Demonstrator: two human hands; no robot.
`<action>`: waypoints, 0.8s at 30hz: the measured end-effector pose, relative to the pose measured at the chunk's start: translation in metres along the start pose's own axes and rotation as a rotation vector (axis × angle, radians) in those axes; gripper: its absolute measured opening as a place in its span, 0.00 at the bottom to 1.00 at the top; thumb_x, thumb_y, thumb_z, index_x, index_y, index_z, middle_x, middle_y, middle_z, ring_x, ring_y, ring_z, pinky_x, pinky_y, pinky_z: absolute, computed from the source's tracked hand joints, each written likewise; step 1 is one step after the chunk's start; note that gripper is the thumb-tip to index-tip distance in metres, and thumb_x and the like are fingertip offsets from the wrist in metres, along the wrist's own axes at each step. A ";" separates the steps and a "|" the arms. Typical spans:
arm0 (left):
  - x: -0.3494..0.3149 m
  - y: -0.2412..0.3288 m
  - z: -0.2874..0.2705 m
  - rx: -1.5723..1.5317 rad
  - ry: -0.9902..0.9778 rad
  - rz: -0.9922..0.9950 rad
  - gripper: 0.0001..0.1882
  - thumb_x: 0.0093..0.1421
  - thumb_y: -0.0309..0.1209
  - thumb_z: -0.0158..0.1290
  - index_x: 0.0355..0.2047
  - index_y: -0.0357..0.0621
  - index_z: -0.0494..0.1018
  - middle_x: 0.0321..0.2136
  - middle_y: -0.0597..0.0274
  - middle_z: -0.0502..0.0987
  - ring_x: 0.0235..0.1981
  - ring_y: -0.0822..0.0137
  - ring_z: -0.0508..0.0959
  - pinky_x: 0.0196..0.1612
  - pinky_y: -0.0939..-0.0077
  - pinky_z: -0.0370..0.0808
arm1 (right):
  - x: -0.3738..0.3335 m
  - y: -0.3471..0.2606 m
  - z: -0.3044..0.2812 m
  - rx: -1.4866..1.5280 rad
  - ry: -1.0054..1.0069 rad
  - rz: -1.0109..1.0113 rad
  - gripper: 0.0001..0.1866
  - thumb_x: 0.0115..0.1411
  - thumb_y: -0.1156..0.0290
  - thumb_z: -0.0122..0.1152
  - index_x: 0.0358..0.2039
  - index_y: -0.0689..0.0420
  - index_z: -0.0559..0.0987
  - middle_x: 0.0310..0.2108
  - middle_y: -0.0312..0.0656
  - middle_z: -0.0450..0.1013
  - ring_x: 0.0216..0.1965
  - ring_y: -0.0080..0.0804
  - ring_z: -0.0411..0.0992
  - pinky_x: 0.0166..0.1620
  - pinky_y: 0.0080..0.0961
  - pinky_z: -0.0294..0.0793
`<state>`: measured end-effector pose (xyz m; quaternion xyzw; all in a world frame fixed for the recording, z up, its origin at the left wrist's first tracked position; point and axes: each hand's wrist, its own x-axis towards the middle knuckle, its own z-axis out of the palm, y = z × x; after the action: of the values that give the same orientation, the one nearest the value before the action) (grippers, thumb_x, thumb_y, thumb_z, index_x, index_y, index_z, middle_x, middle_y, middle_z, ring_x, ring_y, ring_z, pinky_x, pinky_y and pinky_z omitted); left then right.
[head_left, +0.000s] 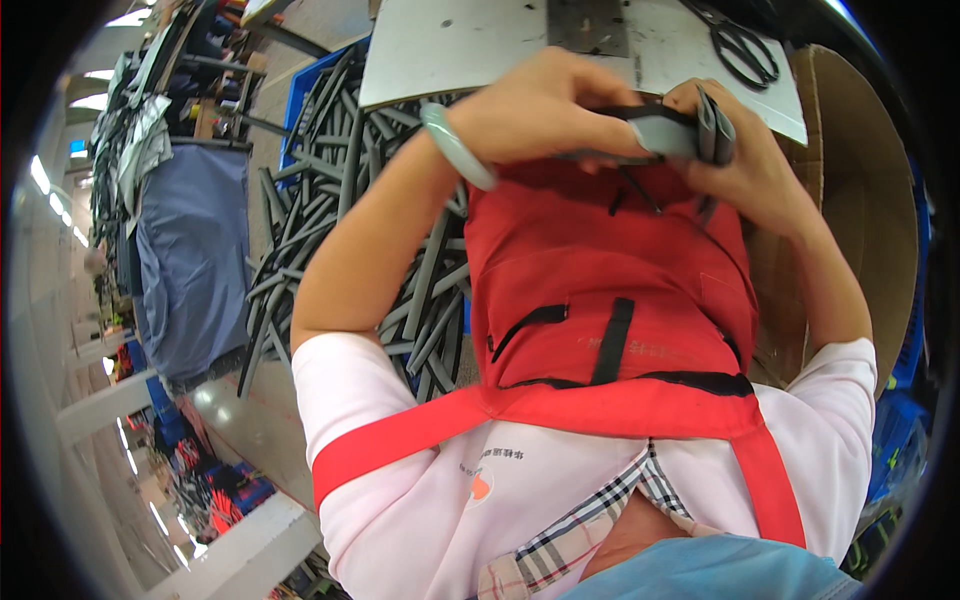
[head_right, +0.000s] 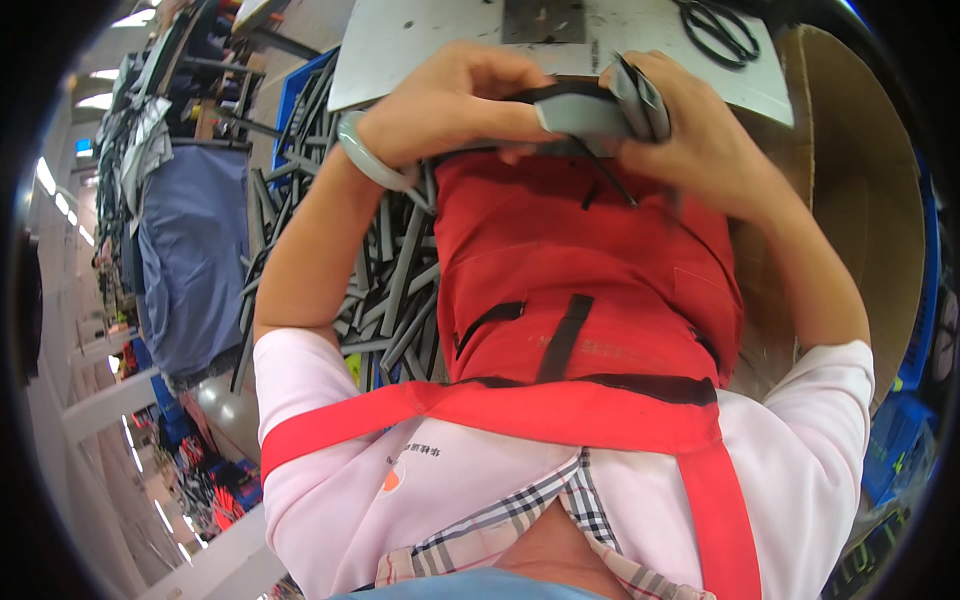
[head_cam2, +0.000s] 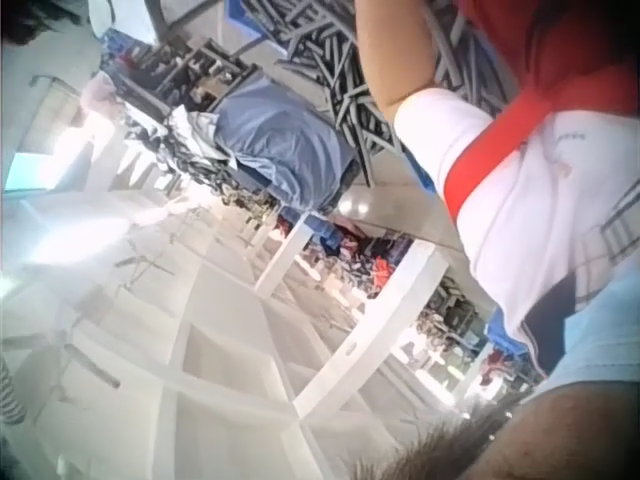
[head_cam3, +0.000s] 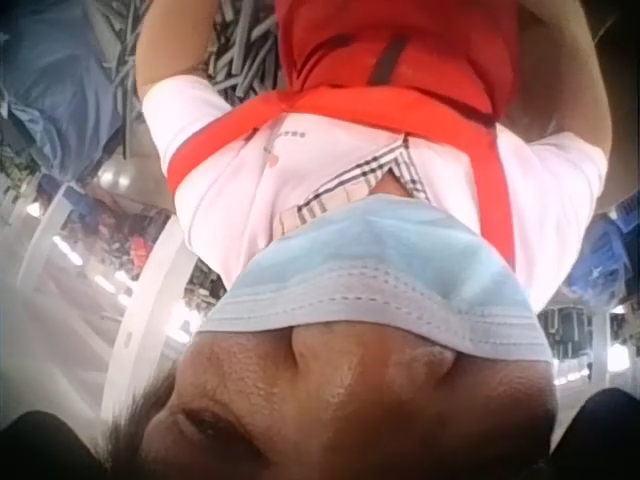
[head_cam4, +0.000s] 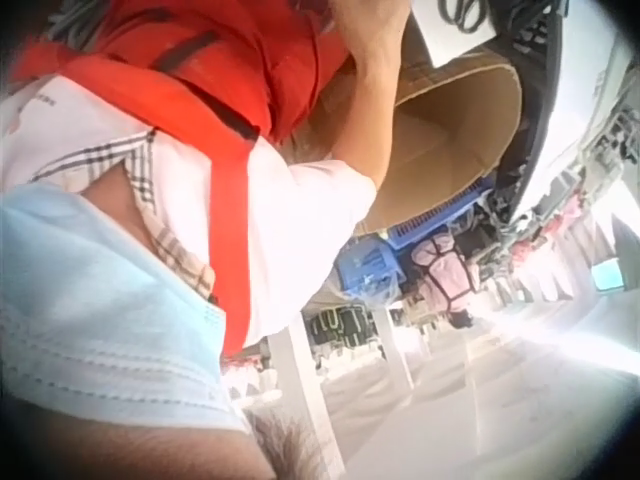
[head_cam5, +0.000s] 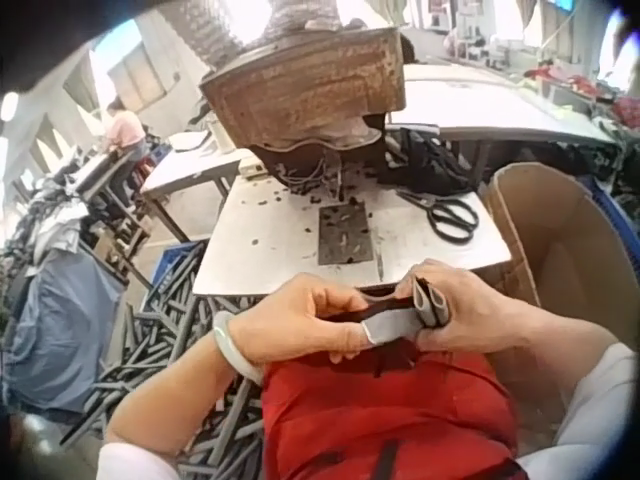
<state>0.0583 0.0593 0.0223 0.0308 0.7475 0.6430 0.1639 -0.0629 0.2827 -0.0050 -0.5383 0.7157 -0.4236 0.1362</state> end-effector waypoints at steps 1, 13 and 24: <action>-0.001 -0.004 -0.012 0.025 0.020 -0.046 0.11 0.60 0.30 0.59 0.38 0.34 0.77 0.27 0.65 0.78 0.27 0.77 0.75 0.31 0.83 0.73 | 0.009 -0.012 -0.013 -0.100 -0.064 0.064 0.20 0.47 0.75 0.62 0.43 0.63 0.74 0.33 0.49 0.74 0.33 0.39 0.72 0.39 0.31 0.72; 0.040 0.000 -0.056 0.351 0.554 0.200 0.16 0.59 0.37 0.60 0.40 0.36 0.80 0.24 0.65 0.80 0.23 0.77 0.72 0.28 0.82 0.71 | 0.081 -0.003 -0.056 -0.569 0.015 -0.030 0.26 0.52 0.56 0.68 0.44 0.63 0.76 0.35 0.55 0.76 0.40 0.55 0.75 0.42 0.40 0.74; 0.062 -0.012 -0.081 0.267 0.601 0.089 0.15 0.60 0.33 0.60 0.43 0.34 0.80 0.25 0.61 0.79 0.21 0.77 0.71 0.27 0.84 0.68 | 0.107 0.032 -0.052 -0.589 0.027 -0.025 0.26 0.51 0.56 0.70 0.44 0.62 0.77 0.34 0.56 0.76 0.39 0.56 0.75 0.41 0.43 0.74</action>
<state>-0.0217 -0.0041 0.0075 -0.1066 0.8381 0.5260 -0.0978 -0.1588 0.2137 0.0305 -0.5579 0.8028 -0.2064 -0.0404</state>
